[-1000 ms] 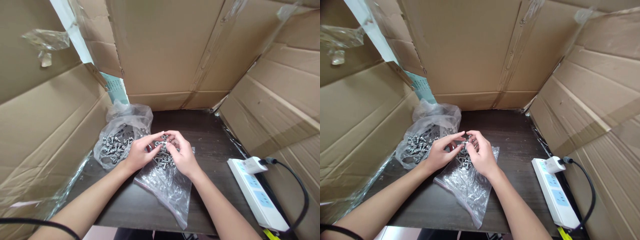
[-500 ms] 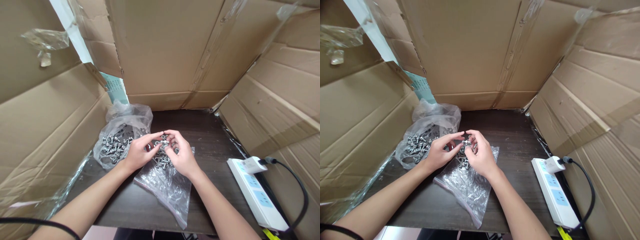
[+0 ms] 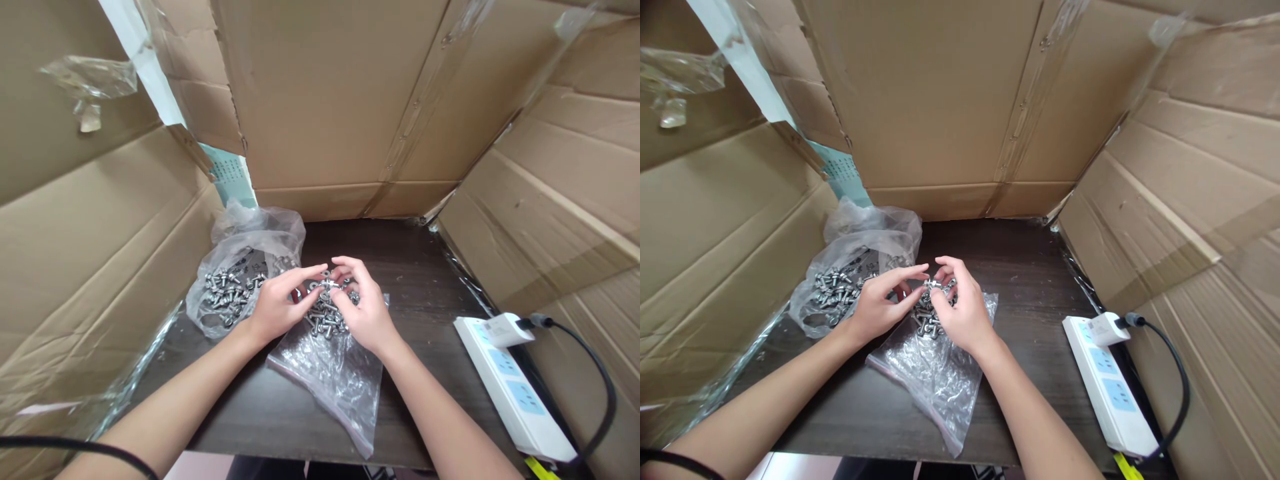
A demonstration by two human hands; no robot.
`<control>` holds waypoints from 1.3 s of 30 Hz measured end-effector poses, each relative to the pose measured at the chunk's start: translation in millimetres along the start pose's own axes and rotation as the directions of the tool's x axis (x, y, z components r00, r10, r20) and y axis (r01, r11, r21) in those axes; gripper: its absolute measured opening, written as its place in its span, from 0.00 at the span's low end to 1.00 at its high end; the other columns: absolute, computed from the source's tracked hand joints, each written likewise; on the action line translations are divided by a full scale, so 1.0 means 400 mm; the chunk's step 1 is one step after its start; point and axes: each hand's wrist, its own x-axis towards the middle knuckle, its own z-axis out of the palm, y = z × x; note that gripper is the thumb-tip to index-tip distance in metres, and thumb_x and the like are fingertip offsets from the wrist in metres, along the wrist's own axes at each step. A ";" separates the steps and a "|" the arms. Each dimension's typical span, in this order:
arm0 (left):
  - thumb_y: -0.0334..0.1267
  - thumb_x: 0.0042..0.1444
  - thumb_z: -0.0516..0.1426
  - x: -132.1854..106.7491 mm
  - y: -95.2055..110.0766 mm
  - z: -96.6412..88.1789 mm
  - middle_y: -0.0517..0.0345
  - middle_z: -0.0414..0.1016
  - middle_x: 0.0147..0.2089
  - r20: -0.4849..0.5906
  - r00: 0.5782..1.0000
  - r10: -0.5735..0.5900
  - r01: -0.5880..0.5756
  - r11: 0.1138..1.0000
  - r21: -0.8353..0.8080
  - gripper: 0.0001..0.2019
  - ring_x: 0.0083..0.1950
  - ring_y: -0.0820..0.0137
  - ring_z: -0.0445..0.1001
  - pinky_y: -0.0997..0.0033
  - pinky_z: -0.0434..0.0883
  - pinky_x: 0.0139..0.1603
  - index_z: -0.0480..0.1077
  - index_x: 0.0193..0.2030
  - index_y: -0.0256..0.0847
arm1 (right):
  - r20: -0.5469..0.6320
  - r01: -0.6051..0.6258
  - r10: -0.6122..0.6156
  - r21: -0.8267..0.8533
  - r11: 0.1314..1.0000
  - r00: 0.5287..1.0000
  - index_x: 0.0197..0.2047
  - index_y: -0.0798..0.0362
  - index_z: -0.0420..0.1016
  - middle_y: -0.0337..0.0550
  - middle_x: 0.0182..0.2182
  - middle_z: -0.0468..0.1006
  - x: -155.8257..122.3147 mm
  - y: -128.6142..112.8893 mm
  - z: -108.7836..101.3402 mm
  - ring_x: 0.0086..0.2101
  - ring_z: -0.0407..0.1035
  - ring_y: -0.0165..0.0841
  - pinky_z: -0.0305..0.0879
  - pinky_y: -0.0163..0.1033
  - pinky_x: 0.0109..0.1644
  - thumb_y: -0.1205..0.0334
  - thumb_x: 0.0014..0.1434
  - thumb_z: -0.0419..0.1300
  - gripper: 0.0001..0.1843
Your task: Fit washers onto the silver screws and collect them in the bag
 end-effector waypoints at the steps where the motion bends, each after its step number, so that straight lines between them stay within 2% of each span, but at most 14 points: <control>1: 0.29 0.64 0.63 0.000 0.001 0.000 0.56 0.84 0.47 0.000 1.000 0.003 -0.003 1.000 -0.002 0.19 0.30 0.81 0.75 0.83 0.75 0.33 0.74 0.62 0.40 | 0.002 -0.004 0.004 0.006 1.000 1.000 0.59 0.52 0.68 0.46 0.43 0.76 0.001 -0.001 -0.001 0.42 0.73 0.34 0.72 0.37 0.39 0.64 0.61 0.58 0.22; 4: 0.29 0.64 0.63 0.000 0.001 0.000 0.57 0.84 0.47 0.001 1.000 0.005 -0.005 1.000 -0.004 0.19 0.30 0.81 0.74 0.82 0.75 0.33 0.74 0.62 0.40 | 0.026 -0.042 0.042 0.025 0.999 0.999 0.58 0.52 0.69 0.43 0.39 0.76 0.003 -0.007 -0.002 0.38 0.73 0.32 0.70 0.36 0.38 0.61 0.64 0.58 0.19; 7: 0.29 0.65 0.63 0.000 0.001 0.000 0.57 0.84 0.47 0.006 1.000 0.001 -0.001 1.000 -0.008 0.19 0.30 0.81 0.74 0.82 0.75 0.33 0.74 0.62 0.41 | 0.060 -0.112 0.110 0.036 0.993 0.992 0.56 0.53 0.72 0.39 0.31 0.74 0.005 -0.012 -0.003 0.31 0.71 0.30 0.69 0.35 0.36 0.56 0.70 0.53 0.16; 12: 0.29 0.64 0.63 0.002 0.002 -0.001 0.57 0.84 0.47 0.002 1.000 -0.001 0.001 1.000 -0.004 0.19 0.30 0.81 0.74 0.82 0.75 0.33 0.74 0.62 0.41 | 0.047 -0.094 0.091 0.057 0.994 0.995 0.56 0.53 0.72 0.42 0.37 0.75 0.005 -0.011 -0.002 0.34 0.72 0.30 0.67 0.35 0.36 0.59 0.65 0.56 0.17; 16: 0.28 0.64 0.63 0.002 0.001 -0.002 0.56 0.84 0.46 0.037 0.999 0.024 -0.024 1.000 0.008 0.19 0.33 0.79 0.77 0.81 0.75 0.33 0.74 0.61 0.41 | 0.100 -0.144 0.135 0.089 0.986 0.986 0.55 0.53 0.72 0.35 0.26 0.69 0.003 -0.009 -0.002 0.27 0.67 0.29 0.63 0.34 0.33 0.56 0.70 0.52 0.16; 20: 0.27 0.65 0.62 0.001 -0.003 0.000 0.52 0.83 0.49 0.029 0.997 0.078 -0.078 0.997 0.010 0.13 0.40 0.75 0.81 0.80 0.76 0.35 0.78 0.55 0.39 | 0.108 -0.132 0.122 0.094 0.987 0.987 0.55 0.53 0.72 0.36 0.29 0.69 0.002 -0.008 -0.002 0.28 0.66 0.28 0.63 0.34 0.34 0.59 0.67 0.54 0.16; 24: 0.27 0.65 0.62 0.003 -0.004 0.002 0.52 0.83 0.48 0.028 0.995 0.098 -0.098 0.995 0.006 0.10 0.42 0.74 0.81 0.80 0.76 0.35 0.79 0.52 0.39 | 0.126 -0.149 0.143 0.035 0.988 0.982 0.54 0.53 0.73 0.34 0.25 0.66 0.001 -0.009 0.000 0.25 0.62 0.28 0.60 0.35 0.32 0.58 0.69 0.52 0.16; 27: 0.27 0.65 0.62 0.004 -0.003 0.002 0.52 0.84 0.48 0.029 0.994 0.103 -0.103 0.995 0.001 0.10 0.44 0.73 0.82 0.79 0.77 0.37 0.79 0.52 0.39 | 0.107 -0.134 0.129 0.038 0.990 0.986 0.54 0.53 0.73 0.39 0.32 0.73 0.001 -0.011 0.001 0.30 0.68 0.29 0.63 0.34 0.35 0.57 0.68 0.54 0.16; 29: 0.27 0.65 0.62 0.004 -0.002 0.002 0.52 0.84 0.48 0.031 0.994 0.106 -0.106 0.994 0.000 0.10 0.45 0.72 0.83 0.79 0.78 0.39 0.79 0.52 0.39 | 0.100 -0.123 0.117 0.049 0.991 0.988 0.55 0.54 0.72 0.41 0.35 0.75 0.002 -0.012 0.001 0.33 0.70 0.30 0.65 0.34 0.36 0.58 0.67 0.55 0.17; 32: 0.27 0.65 0.62 0.002 -0.003 0.002 0.52 0.84 0.48 0.038 0.994 0.102 -0.102 0.995 0.005 0.10 0.45 0.72 0.83 0.78 0.79 0.39 0.79 0.51 0.39 | 0.103 -0.162 0.157 0.045 0.986 0.982 0.55 0.54 0.73 0.38 0.28 0.71 0.002 -0.010 0.000 0.29 0.68 0.30 0.65 0.35 0.35 0.55 0.71 0.51 0.17; 36: 0.28 0.66 0.62 0.003 0.000 0.002 0.52 0.84 0.48 0.043 0.995 0.088 -0.089 0.996 0.009 0.09 0.45 0.71 0.83 0.76 0.80 0.42 0.79 0.50 0.39 | 0.070 -0.124 0.120 0.054 0.991 0.990 0.56 0.53 0.72 0.41 0.36 0.74 0.002 -0.009 -0.002 0.33 0.70 0.30 0.67 0.35 0.37 0.58 0.67 0.54 0.17; 37: 0.28 0.66 0.62 0.004 0.001 0.002 0.52 0.84 0.47 0.043 0.995 0.087 -0.087 0.996 0.009 0.08 0.45 0.71 0.83 0.75 0.80 0.43 0.78 0.50 0.39 | 0.073 -0.119 0.115 0.056 0.991 0.991 0.56 0.53 0.72 0.41 0.36 0.74 0.002 -0.009 -0.002 0.33 0.70 0.30 0.67 0.35 0.37 0.59 0.66 0.55 0.17; 39: 0.29 0.66 0.61 0.005 0.004 0.002 0.52 0.84 0.47 0.043 0.995 0.088 -0.088 0.996 0.013 0.08 0.44 0.70 0.84 0.74 0.81 0.43 0.78 0.50 0.39 | 0.091 -0.143 0.138 0.049 0.988 0.986 0.56 0.53 0.72 0.38 0.29 0.71 0.002 -0.008 -0.002 0.29 0.68 0.30 0.65 0.35 0.35 0.58 0.69 0.53 0.16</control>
